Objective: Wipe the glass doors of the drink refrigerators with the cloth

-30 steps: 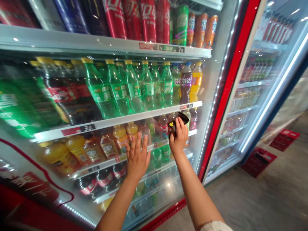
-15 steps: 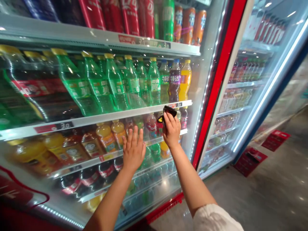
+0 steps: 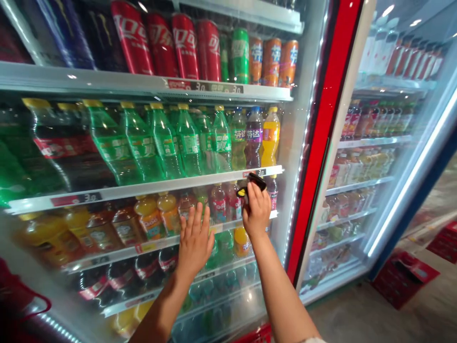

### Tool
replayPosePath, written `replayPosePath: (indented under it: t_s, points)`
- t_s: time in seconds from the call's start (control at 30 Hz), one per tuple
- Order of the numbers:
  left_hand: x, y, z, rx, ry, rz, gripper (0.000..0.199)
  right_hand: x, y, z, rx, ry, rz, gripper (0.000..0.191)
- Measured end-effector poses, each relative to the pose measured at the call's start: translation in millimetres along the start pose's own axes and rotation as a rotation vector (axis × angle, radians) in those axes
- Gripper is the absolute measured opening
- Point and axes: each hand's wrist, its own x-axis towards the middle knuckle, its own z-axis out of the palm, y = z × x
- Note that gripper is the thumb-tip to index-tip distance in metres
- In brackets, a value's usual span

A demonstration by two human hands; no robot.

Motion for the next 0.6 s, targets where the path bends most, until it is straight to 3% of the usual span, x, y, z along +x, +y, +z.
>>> replayPosePath:
  t_s: [0.1,0.17,0.23,0.33,0.43,0.5,0.6]
  points:
    - [-2,6,4.2,0.017,0.002,-0.024,0.087,-19,9,-4,0.015,0.023,0.129,0.072]
    - [-3,10,6.8,0.034,0.01,-0.036,0.086,-35,1,-3,0.024,-0.022,0.119,0.074]
    - [-2,15,9.0,0.049,0.018,-0.037,0.086,-43,-12,-1,0.047,-0.092,0.013,0.074]
    - [2,22,11.8,0.059,0.022,-0.039,0.087,-31,-19,0,0.105,-0.148,-0.207,0.071]
    - [6,31,15.6,0.051,0.016,-0.054,0.088,-9,3,-6,0.094,-0.114,-0.243,0.066]
    - [7,36,19.4,0.039,0.017,-0.069,0.089,-3,28,-12,0.06,-0.086,-0.152,0.065]
    - [4,43,26.5,0.025,-0.001,-0.081,0.091,-20,58,-19,0.03,-0.018,0.043,0.069]
